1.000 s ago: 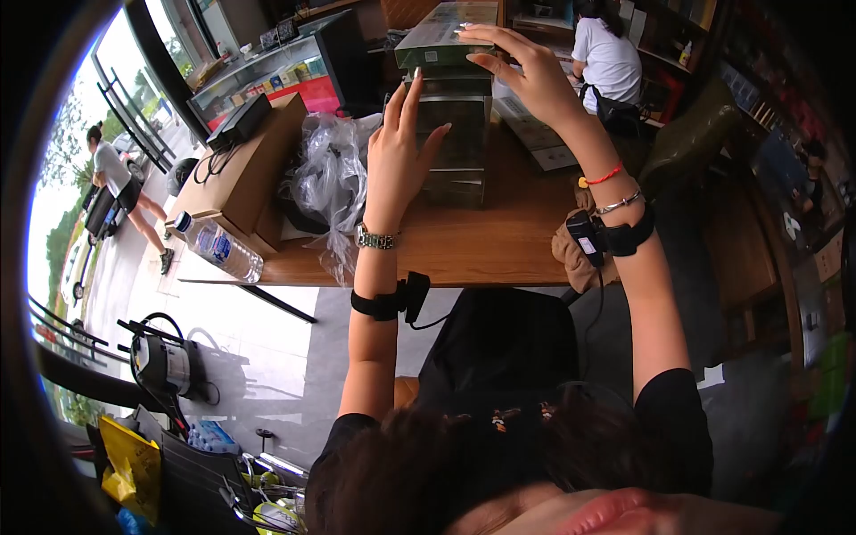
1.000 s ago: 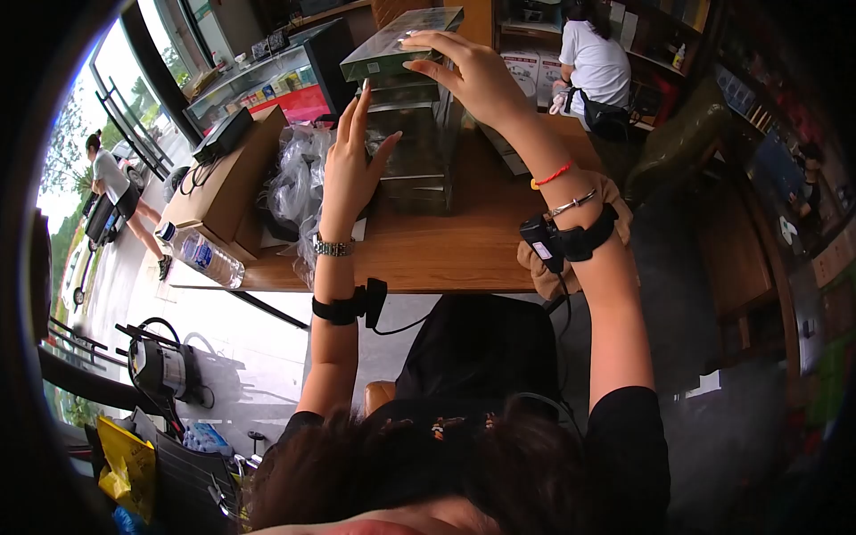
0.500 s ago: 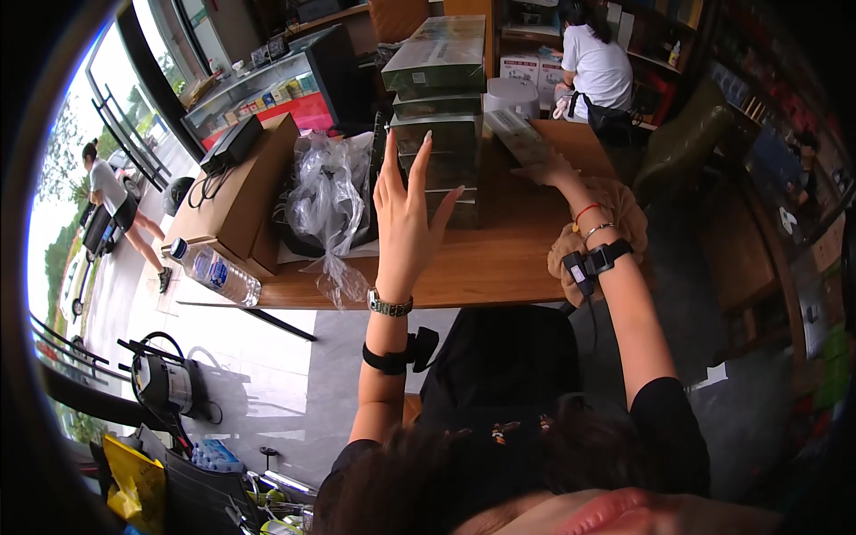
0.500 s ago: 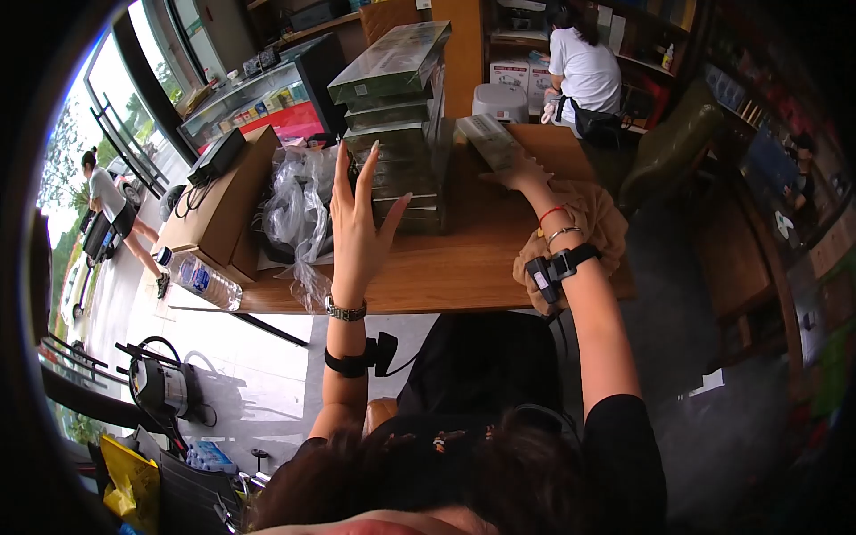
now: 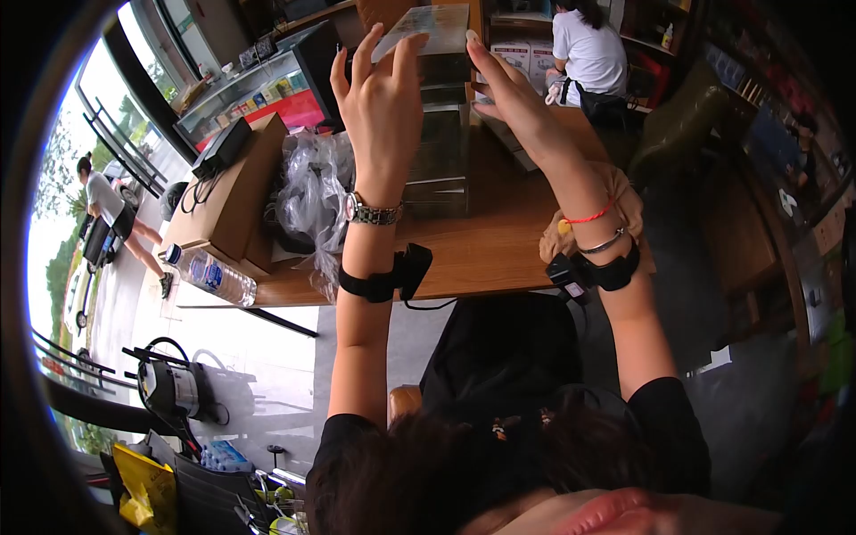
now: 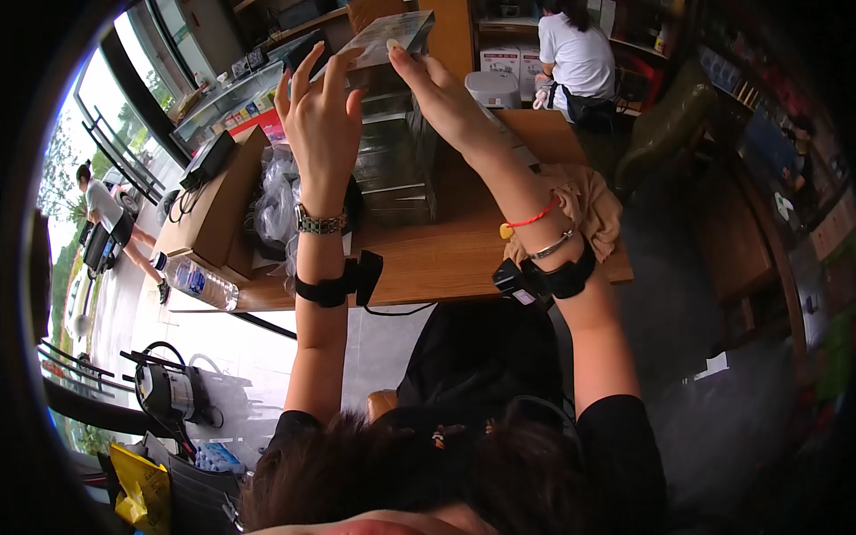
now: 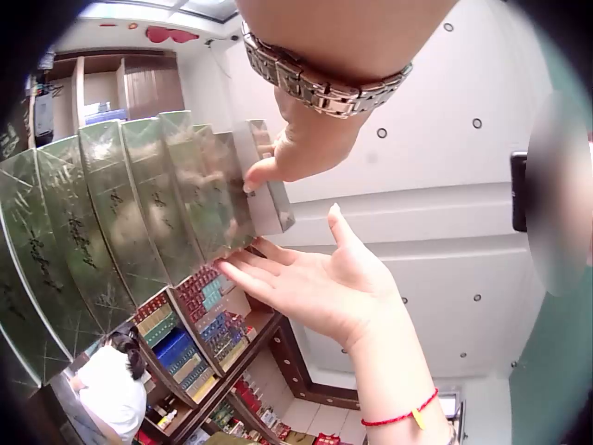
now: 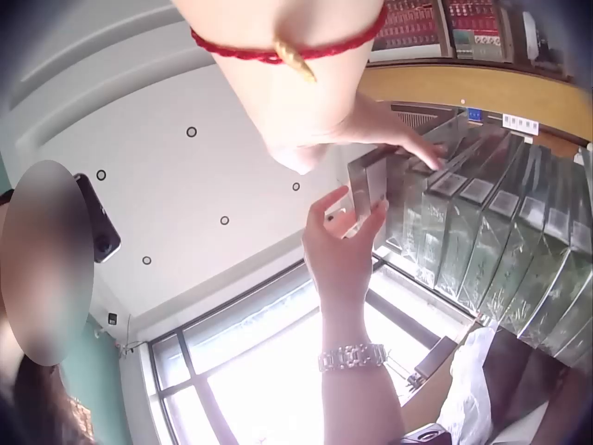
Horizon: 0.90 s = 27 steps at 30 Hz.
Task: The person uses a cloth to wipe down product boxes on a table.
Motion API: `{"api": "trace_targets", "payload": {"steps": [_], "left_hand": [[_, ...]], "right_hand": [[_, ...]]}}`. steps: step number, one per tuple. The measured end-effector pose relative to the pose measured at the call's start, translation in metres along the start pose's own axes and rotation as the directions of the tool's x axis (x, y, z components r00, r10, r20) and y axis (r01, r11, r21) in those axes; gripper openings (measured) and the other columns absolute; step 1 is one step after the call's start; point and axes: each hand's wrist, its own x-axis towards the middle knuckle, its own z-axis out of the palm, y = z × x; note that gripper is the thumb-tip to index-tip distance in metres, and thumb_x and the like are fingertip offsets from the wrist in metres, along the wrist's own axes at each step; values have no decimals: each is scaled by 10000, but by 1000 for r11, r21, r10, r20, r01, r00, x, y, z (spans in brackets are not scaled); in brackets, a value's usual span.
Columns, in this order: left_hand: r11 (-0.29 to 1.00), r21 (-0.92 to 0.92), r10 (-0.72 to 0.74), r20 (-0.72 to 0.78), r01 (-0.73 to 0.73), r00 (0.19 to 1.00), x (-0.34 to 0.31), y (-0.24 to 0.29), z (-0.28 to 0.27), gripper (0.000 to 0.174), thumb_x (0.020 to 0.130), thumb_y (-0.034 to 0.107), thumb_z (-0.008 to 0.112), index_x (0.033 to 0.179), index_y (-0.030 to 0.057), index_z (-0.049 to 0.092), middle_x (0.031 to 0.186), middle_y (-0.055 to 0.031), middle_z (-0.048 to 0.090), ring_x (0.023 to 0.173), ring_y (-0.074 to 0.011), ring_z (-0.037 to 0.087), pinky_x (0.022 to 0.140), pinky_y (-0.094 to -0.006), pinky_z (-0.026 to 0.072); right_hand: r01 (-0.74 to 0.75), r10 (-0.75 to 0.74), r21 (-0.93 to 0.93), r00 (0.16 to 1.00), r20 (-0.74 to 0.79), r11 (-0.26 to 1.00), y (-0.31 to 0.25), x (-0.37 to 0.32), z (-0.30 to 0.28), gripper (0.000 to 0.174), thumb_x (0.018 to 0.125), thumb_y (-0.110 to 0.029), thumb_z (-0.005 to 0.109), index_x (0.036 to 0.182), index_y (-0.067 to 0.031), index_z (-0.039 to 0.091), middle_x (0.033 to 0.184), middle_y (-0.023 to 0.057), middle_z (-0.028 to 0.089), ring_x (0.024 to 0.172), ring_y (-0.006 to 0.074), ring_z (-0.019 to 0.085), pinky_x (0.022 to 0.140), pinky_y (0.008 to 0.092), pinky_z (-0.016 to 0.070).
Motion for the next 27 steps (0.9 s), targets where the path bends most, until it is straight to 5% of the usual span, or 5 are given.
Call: {"api": "trace_targets", "payload": {"steps": [5, 6, 9, 19, 27], "left_hand": [[990, -124, -90, -203, 66, 975, 15, 0, -1, 467, 702, 190, 813, 1120, 180, 606, 1052, 12, 705, 1208, -220, 539, 1017, -388, 325], [988, -151, -66, -146, 43, 987, 24, -3, -6, 618, 632, 227, 866, 1187, 169, 601, 1267, -28, 622, 1262, -284, 497, 1055, -434, 339], [958, -282, 45, -9, -46, 999, 37, 33, -30, 536, 751, 74, 700, 1270, 82, 562, 1132, -87, 654, 1133, -278, 570, 1012, -466, 379], [967, -256, 13, 8, -11, 1000, 11, 14, -61, 851, 536, 114, 875, 1321, 246, 575, 1487, -94, 413, 1419, -319, 313, 1126, -500, 287], [775, -541, 433, 80, -326, 898, 16, -2, -70, 739, 515, 200, 881, 1220, 158, 665, 1503, -92, 402, 1401, -348, 343, 1108, -514, 349]], "right_hand": [[360, -407, -206, 869, -282, 910, 28, 27, 22, 594, 928, -588, 526, 984, -7, 633, 750, 57, 591, 683, 157, 566, 678, 341, 448], [620, -645, -188, 698, -311, 762, 25, 42, 33, 469, 997, -410, 512, 1297, -52, 554, 1006, 70, 671, 909, 183, 655, 804, 297, 509], [158, -156, 119, 987, -29, 980, -22, 5, -1, 601, 1010, -522, 400, 1227, 7, 583, 952, 31, 641, 871, 128, 615, 771, 266, 479], [167, -15, 461, 949, -314, 872, 5, -15, -180, 552, 958, -510, 509, 1224, -33, 580, 1246, 102, 609, 1206, 203, 551, 970, 354, 466], [63, -46, 665, 998, -44, 744, 23, -5, -187, 283, 950, -196, 519, 1112, -2, 646, 984, 102, 711, 915, 217, 675, 814, 331, 542]]}}
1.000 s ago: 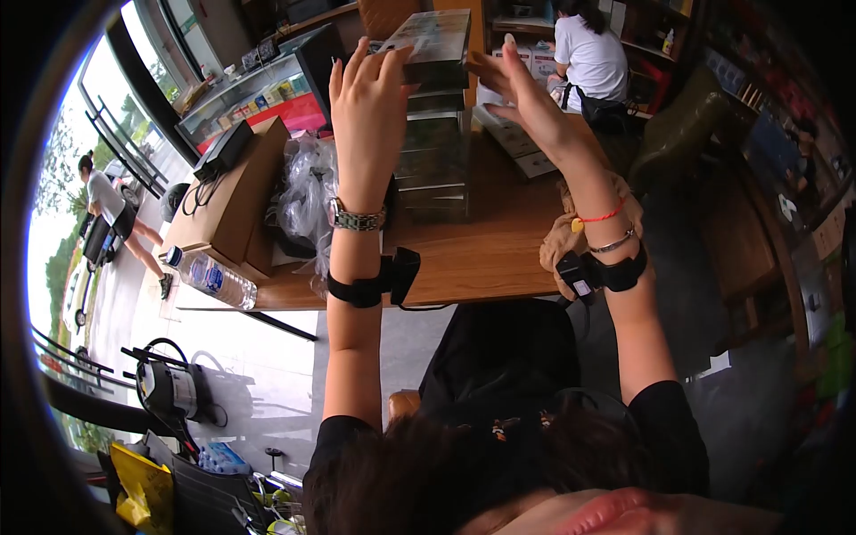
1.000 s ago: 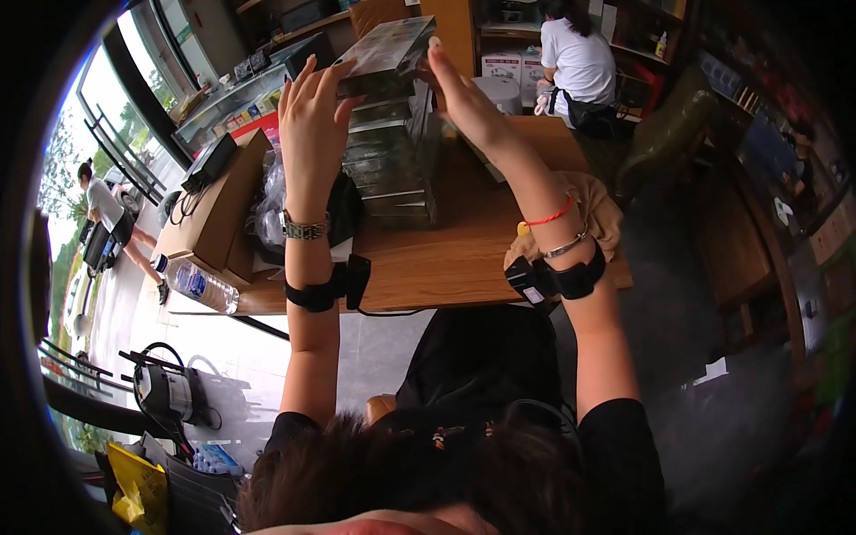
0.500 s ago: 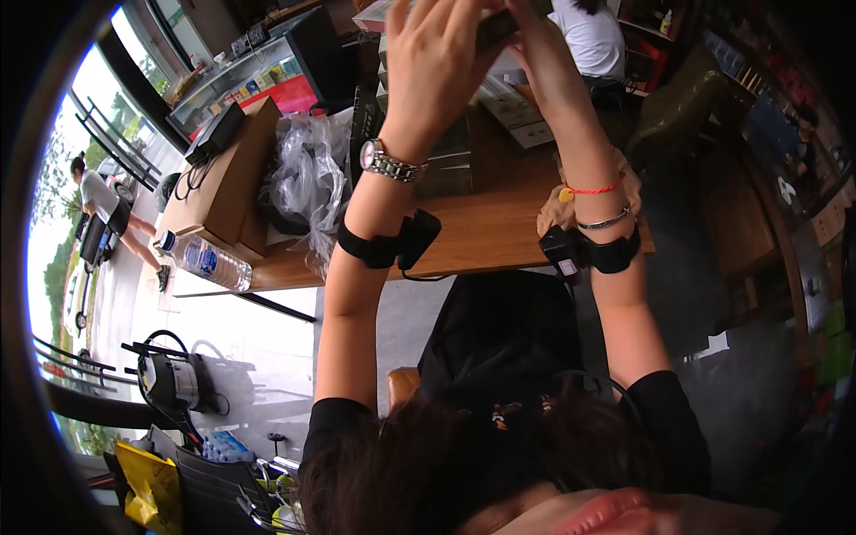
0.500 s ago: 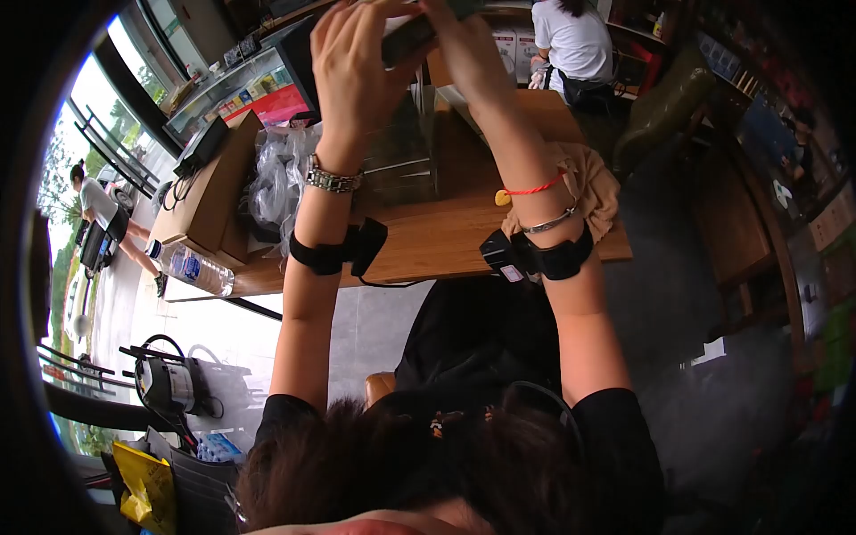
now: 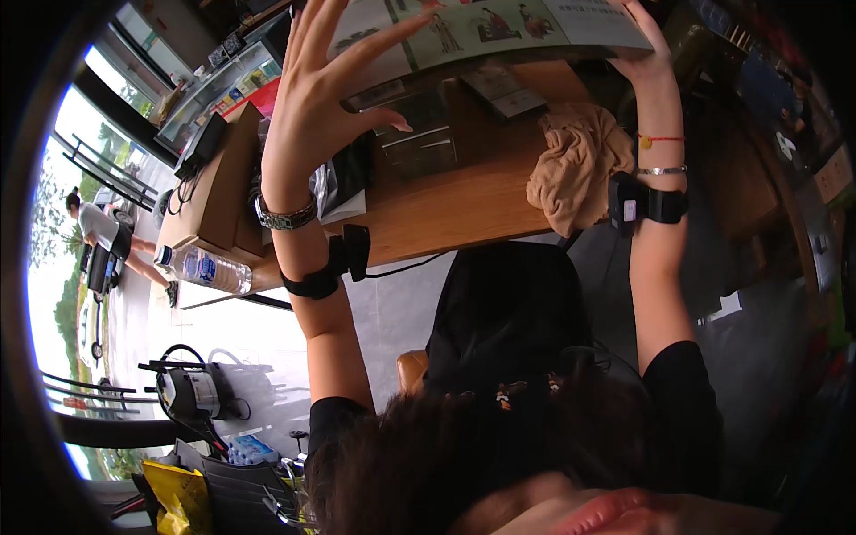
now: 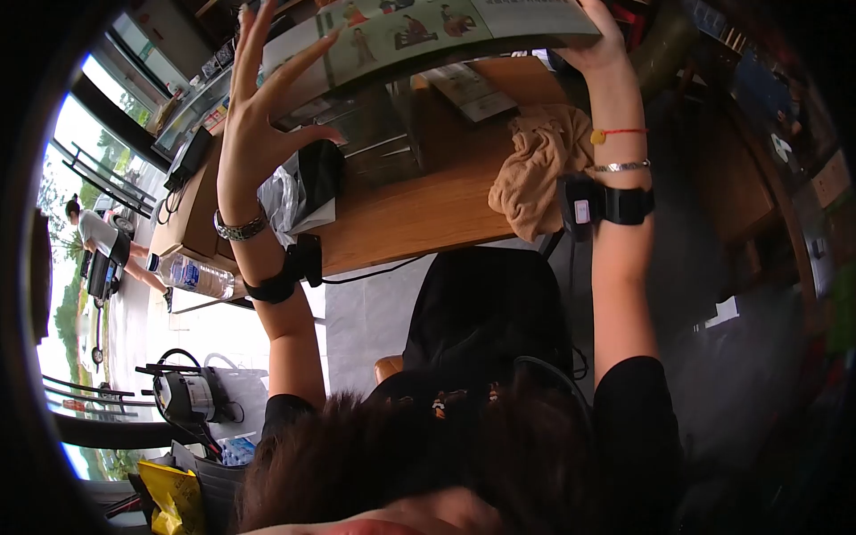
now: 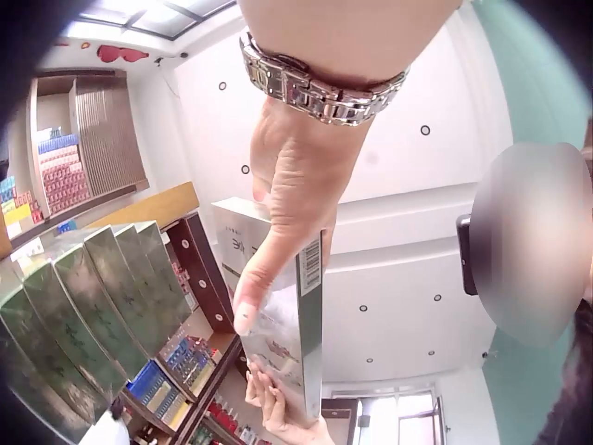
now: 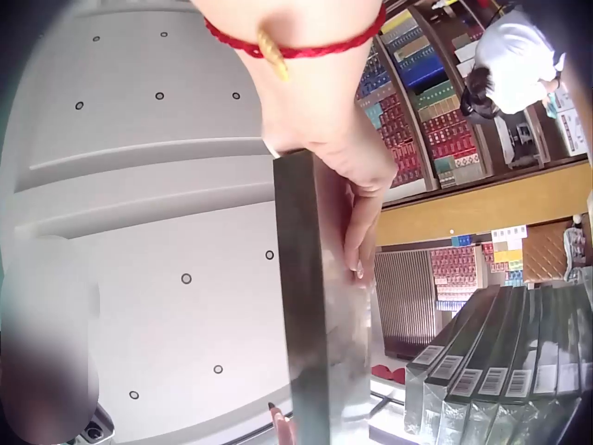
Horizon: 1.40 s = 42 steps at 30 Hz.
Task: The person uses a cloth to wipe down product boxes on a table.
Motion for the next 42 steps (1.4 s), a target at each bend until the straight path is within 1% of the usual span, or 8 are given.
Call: {"api": "trace_targets", "payload": {"steps": [5, 10, 14, 20, 34, 36, 38, 42], "left_hand": [[992, 130, 44, -346, 1, 937, -13, -22, -13, 370, 668, 111, 804, 1033, 126, 746, 994, -19, 743, 991, -242, 691, 945, -371, 481], [816, 472, -93, -464, 334, 881, 20, -24, -5, 383, 711, 197, 807, 1082, 245, 726, 1013, 16, 718, 1073, -204, 619, 923, -324, 442], [781, 542, -126, -352, 312, 927, 49, -20, 46, 431, 771, -3, 617, 1174, 145, 645, 1141, -57, 595, 1055, -265, 527, 1018, -475, 392], [862, 403, -297, -91, 308, 951, 22, -39, 109, 404, 828, 176, 648, 1230, 151, 621, 1181, -54, 576, 1218, -281, 483, 1114, -559, 257], [736, -377, -646, -143, 562, 750, -47, -88, 104, 768, 881, 281, 727, 1477, 71, 290, 1055, -187, 676, 943, -216, 664, 796, -298, 526], [588, -530, -757, -95, 611, 646, -47, -81, 102, 637, 833, 253, 752, 1384, 131, 457, 1212, -168, 629, 1135, -257, 603, 925, -393, 480], [697, -269, -708, -111, 665, 697, -45, -70, 94, 681, 928, 279, 671, 1464, 67, 308, 1145, -164, 622, 1010, -186, 608, 890, -282, 474], [832, 329, -286, -434, 446, 854, -50, -35, 117, 692, 832, 429, 735, 1417, 201, 442, 1459, -201, 394, 1384, -392, 332, 1088, -550, 309]], "right_hand": [[-295, 177, 481, 945, 276, 825, -2, 18, 28, 503, 1021, -356, 432, 1263, 80, 497, 1199, 221, 621, 1026, 345, 651, 848, 455, 580], [-88, -44, 286, 905, 423, 954, 34, 34, 78, 829, 976, -628, 271, 1528, -26, 127, 1603, 175, 57, 1476, 369, -11, 1170, 587, 57], [47, 30, -191, 924, 381, 980, 74, 51, 88, 834, 968, -639, 303, 1539, -59, 121, 1613, 152, 38, 1488, 315, -18, 1162, 565, 89], [96, 67, -747, 980, 186, 658, 157, 102, 55, 630, 970, -576, 446, 1131, 13, 598, 928, 113, 651, 865, 235, 643, 841, 333, 456], [371, -378, -706, 913, 157, 604, 169, 56, 113, 570, 922, -469, 604, 1224, 8, 527, 1143, 204, 620, 1088, 302, 599, 899, 374, 466], [550, -705, -834, 577, 412, -37, 176, 65, 105, 528, 933, -479, 581, 1231, -45, 533, 1016, 162, 652, 957, 288, 641, 842, 361, 484], [331, -172, -805, 944, 283, 493, 152, 50, 67, 541, 949, -531, 517, 1264, -93, 544, 1069, 149, 661, 998, 315, 642, 896, 366, 469], [-180, 122, -978, 974, -192, -107, 177, 42, -47, 1049, 653, -755, 680, 1475, -178, 378, 1447, 267, 410, 1343, 386, 415, 1098, 493, 315]]}}
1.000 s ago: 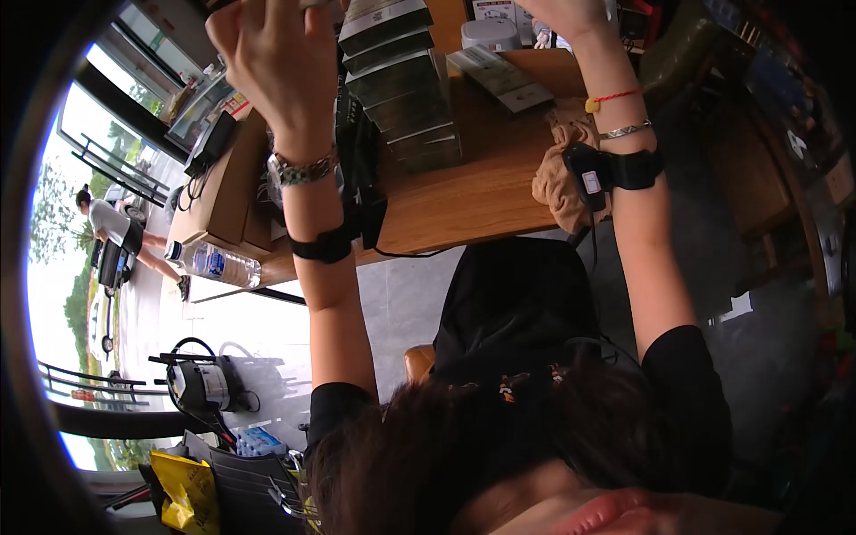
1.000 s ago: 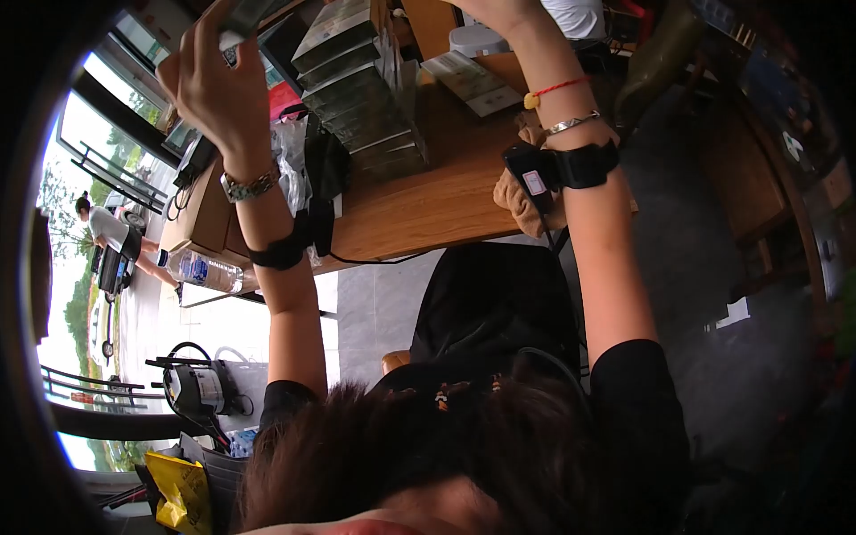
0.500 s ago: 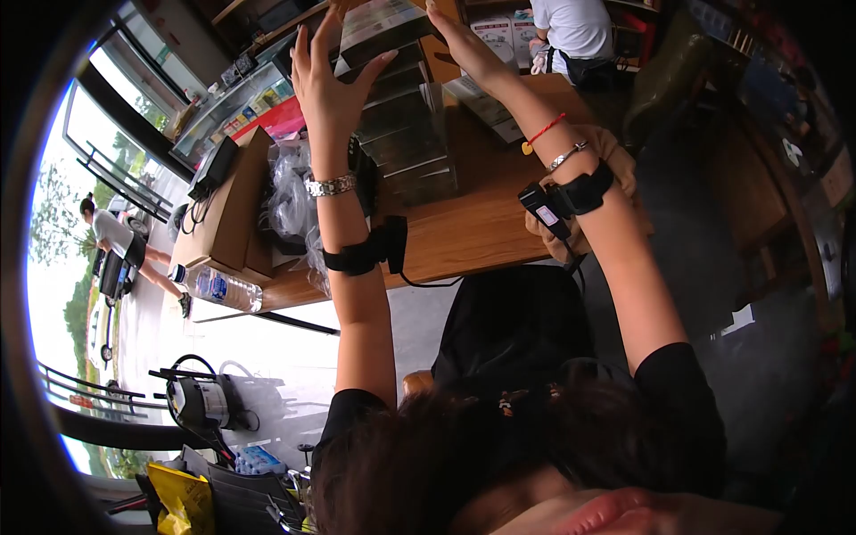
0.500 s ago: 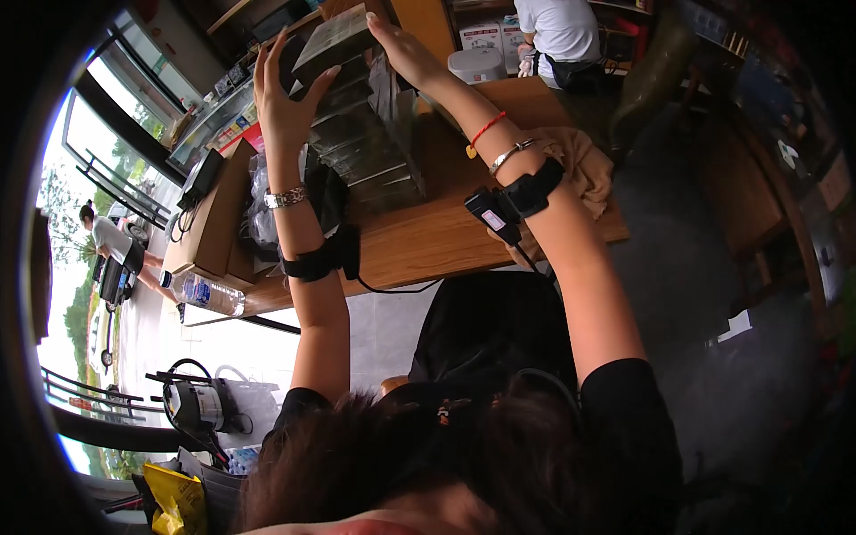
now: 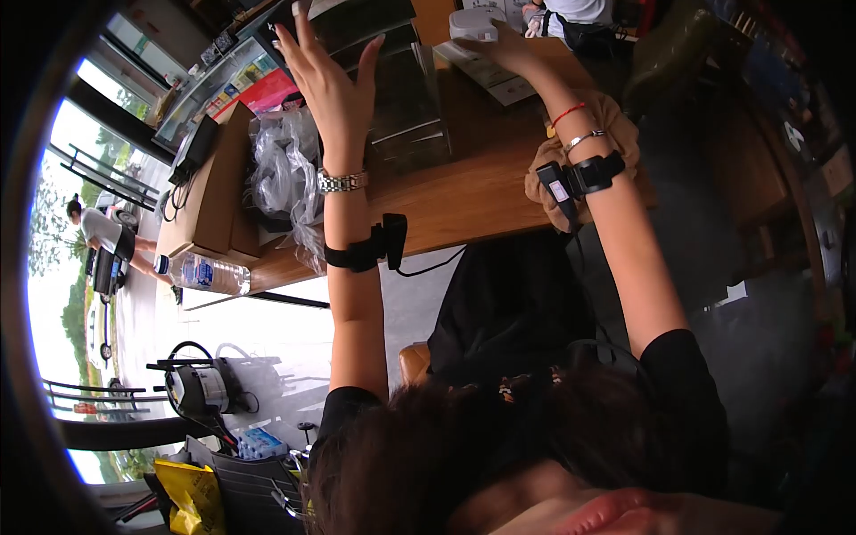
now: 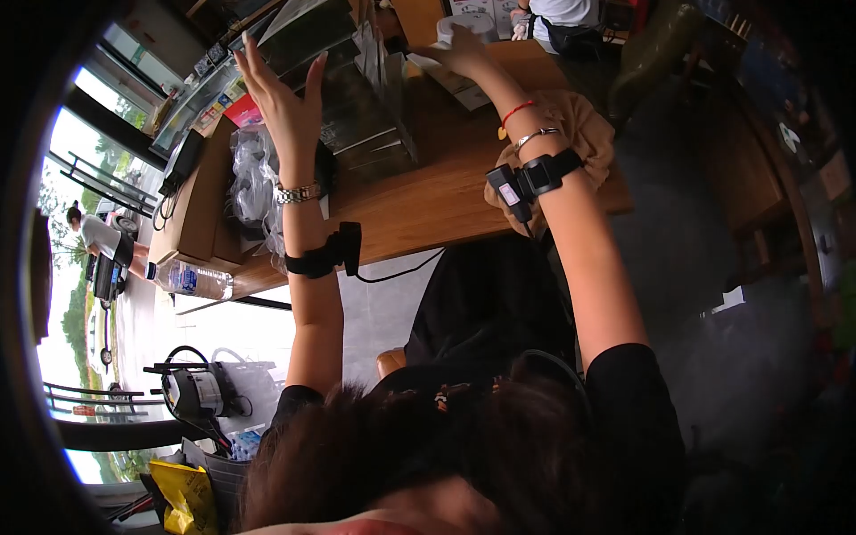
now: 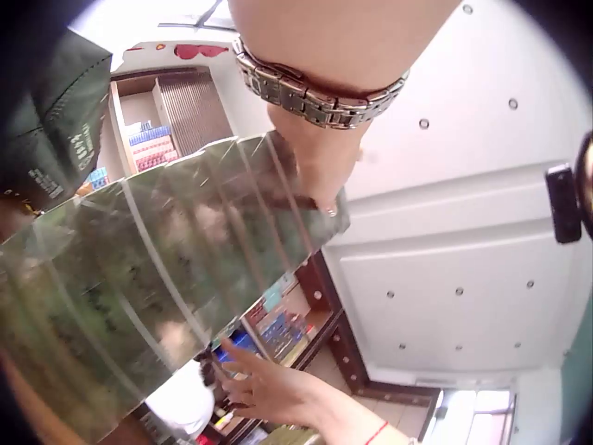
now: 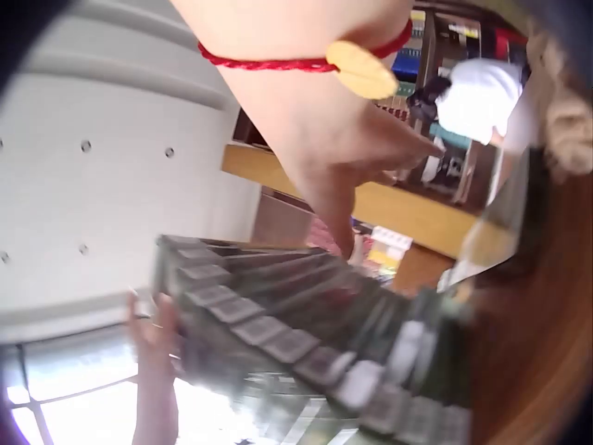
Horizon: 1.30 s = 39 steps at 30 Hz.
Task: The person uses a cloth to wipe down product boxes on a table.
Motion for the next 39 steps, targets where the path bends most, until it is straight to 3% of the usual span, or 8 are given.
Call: {"api": "trace_targets", "payload": {"steps": [3, 4, 6, 11, 20, 24, 28, 39], "left_hand": [[979, 126, 124, 275, -164, 954, -14, 37, -1, 399, 769, 487, 753, 1148, 404, 664, 1555, 13, 290, 1463, -414, 100, 1109, -695, 96], [974, 160, 75, 444, -161, 893, -10, 54, -15, 574, 820, 345, 706, 1344, 169, 550, 1579, -49, 247, 1461, -379, 142, 1127, -668, 111], [963, 200, 76, 433, -178, 898, -19, 55, 2, 414, 735, 403, 771, 1137, 379, 672, 1556, 15, 292, 1460, -416, 119, 1087, -719, 117], [982, 125, 83, 403, -144, 911, -33, 30, 7, 378, 680, 262, 742, 1053, 311, 701, 1549, 15, 308, 1463, -390, 142, 1064, -726, 153], [998, 38, 33, 402, -53, 915, -68, 66, -27, 374, 802, 171, 669, 1158, 284, 671, 1499, -70, 390, 1440, -400, 228, 1100, -637, 233], [951, -235, 27, 713, 203, 701, -111, 105, -57, 414, 875, 276, 660, 1285, 302, 604, 1447, -60, 460, 1375, -435, 330, 1055, -644, 298], [962, -126, -37, 817, 241, 576, -146, 115, -76, 509, 848, 445, 674, 1333, 344, 560, 1446, -106, 451, 1353, -474, 333, 996, -642, 351], [945, -135, -76, 796, 299, 600, -153, 119, -77, 470, 771, 342, 761, 1224, 323, 638, 1418, -47, 495, 1380, -353, 355, 938, -569, 394]], "right_hand": [[-210, 211, -357, 977, -35, 910, 34, -21, 45, 1160, 596, -700, 763, 1514, -179, 282, 1469, 281, 366, 1378, 415, 346, 1093, 645, 205], [-359, 355, -395, 931, -88, 845, 43, -27, 55, 1200, 575, -660, 803, 1527, -193, 243, 1470, 286, 358, 1401, 414, 304, 1080, 719, 133], [-377, 346, -393, 926, -151, 838, 51, -34, 57, 1166, 569, -621, 823, 1512, -210, 274, 1432, 249, 431, 1352, 471, 345, 1015, 800, 79], [-11, -136, -370, 919, -370, 929, 19, -49, 25, 1090, 585, -624, 805, 1462, -169, 344, 1225, 313, 552, 1204, 489, 464, 1013, 733, 222], [-7, -68, -408, 983, -170, 913, -83, -219, 20, 975, 715, -646, 704, 1410, -42, 386, 941, 290, 581, 946, 432, 583, 856, 518, 412], [101, -128, -128, 965, -229, 987, -29, -211, 8, 739, 795, -454, 726, 1337, -13, 484, 1206, 260, 571, 1114, 376, 580, 915, 483, 449], [-370, 188, -413, 889, -417, 832, 40, -217, -42, 681, 783, -474, 727, 1246, -3, 562, 1205, 208, 598, 1129, 342, 570, 914, 440, 476], [-538, 489, -58, 801, -345, 841, 74, -265, -53, 647, 676, -432, 841, 1130, -32, 611, 829, 115, 655, 746, 286, 653, 725, 333, 523]]}}
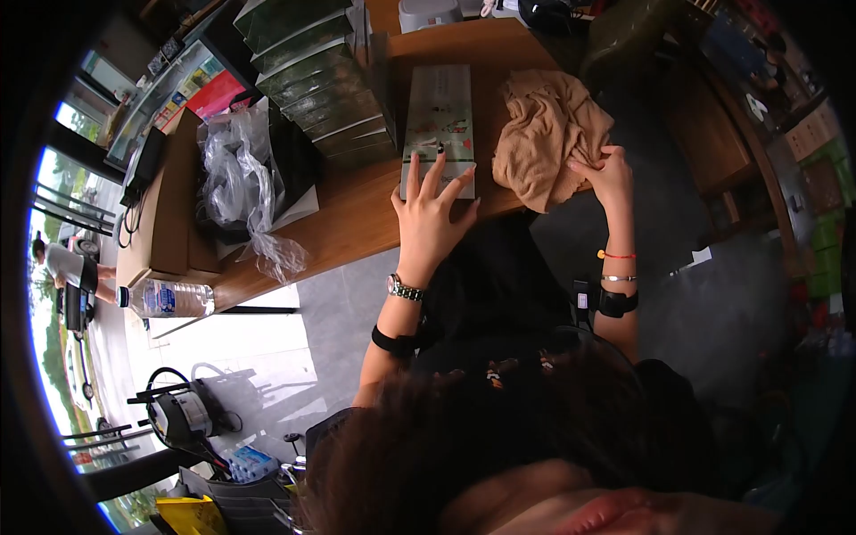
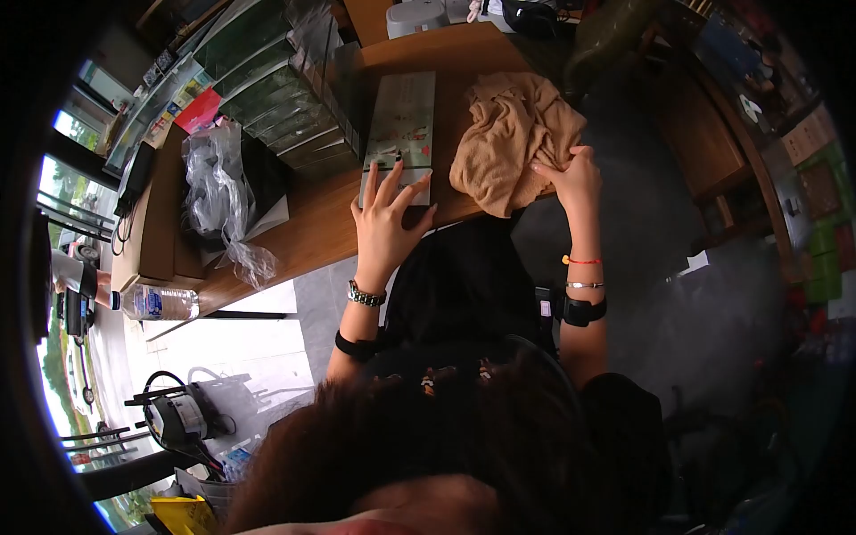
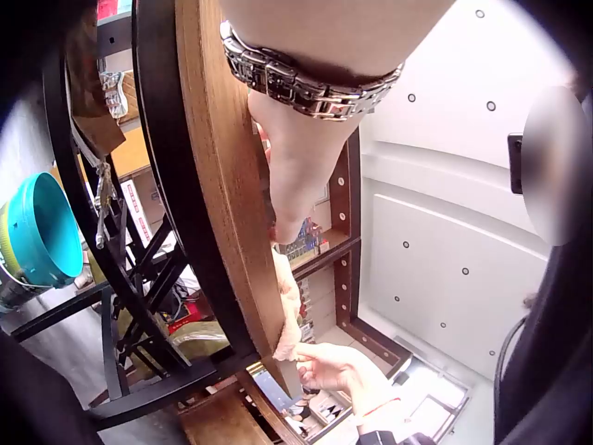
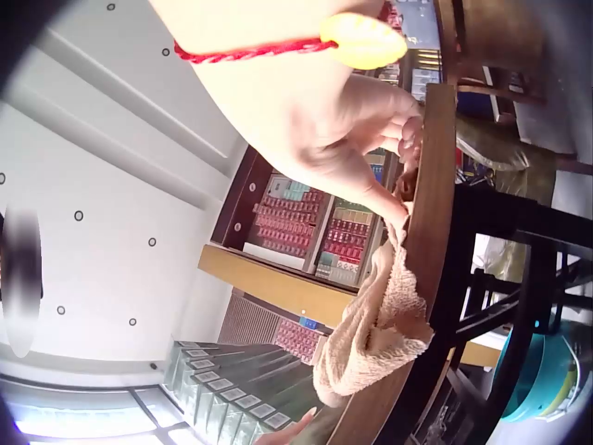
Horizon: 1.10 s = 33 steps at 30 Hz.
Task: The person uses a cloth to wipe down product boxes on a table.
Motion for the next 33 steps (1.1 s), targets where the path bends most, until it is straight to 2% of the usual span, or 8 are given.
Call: {"api": "trace_targets", "payload": {"steps": [3, 5, 9, 15, 17, 22, 25, 33], "left_hand": [[999, -44, 5, 1, -5, 1000, -4, -2, -3, 456, 749, 312, 764, 1192, 317, 656, 1399, -38, 508, 1382, -321, 361, 962, -564, 364], [998, -69, 8, 6, -8, 1000, -10, -4, -8, 451, 743, 301, 764, 1182, 315, 661, 1390, -33, 514, 1382, -313, 362, 975, -559, 349], [987, -155, 48, 18, -45, 999, -13, -5, -12, 414, 734, 338, 781, 1136, 311, 684, 1357, -15, 536, 1383, -294, 361, 1001, -550, 319], [974, -213, -122, -175, 83, 977, -6, 2, -9, 914, 645, 528, 815, 1403, 178, 441, 1485, -135, 341, 1379, -361, 323, 1036, -534, 306], [987, -90, -143, -148, 131, 979, -12, 2, -9, 1128, 619, 549, 822, 1481, 78, 268, 1516, -197, 251, 1363, -385, 324, 1038, -514, 311], [969, -146, -216, -91, 201, 972, -17, -2, -3, 1183, 631, 510, 814, 1494, 9, 178, 1506, -215, 279, 1317, -386, 374, 1041, -464, 341], [976, -140, -185, -107, 170, 977, -20, -5, -1, 1160, 596, 453, 820, 1492, 29, 218, 1511, -197, 285, 1276, -385, 402, 1021, -454, 357], [980, -118, -177, -120, 163, 977, -16, -2, -3, 1150, 612, 448, 808, 1498, 25, 209, 1504, -191, 305, 1238, -361, 434, 992, -445, 364]], "right_hand": [[-68, 56, 27, 951, 305, 997, 19, 37, -3, 482, 720, -357, 824, 1006, -9, 650, 777, 89, 648, 684, 227, 642, 680, 309, 501], [-19, -162, 483, 930, 330, 875, 27, 54, -9, 266, 859, -280, 706, 951, -41, 636, 827, 9, 621, 851, 110, 597, 760, 255, 441], [-85, -182, 953, 973, 142, 291, -63, 41, -39, 196, 904, -212, 645, 1005, -72, 552, 1032, 39, 634, 1106, 126, 523, 948, 282, 385], [812, -899, 466, 431, -74, 351, -153, 14, -15, 311, 833, -377, 712, 897, -89, 613, 1263, 57, 624, 1080, 222, 629, 920, 381, 473], [880, -869, 263, 451, -204, 395, -163, 18, 17, 570, 786, -508, 715, 1186, -116, 610, 1343, 176, 543, 1192, 371, 548, 987, 466, 434], [824, -748, -133, 558, 361, 551, -155, -33, 87, 751, 837, -515, 628, 1472, -205, 373, 1527, 199, 303, 1442, 431, 165, 1148, 570, 187], [939, -876, 34, 306, 372, 343, -133, -24, 95, 698, 898, -599, 497, 1485, -247, 357, 1519, 164, 341, 1440, 367, 232, 1159, 568, 152], [888, -785, -209, 460, 414, 410, -128, 125, 144, 538, 948, -470, 442, 1412, -198, 447, 1424, 137, 433, 1345, 362, 361, 1017, 617, 380]]}}
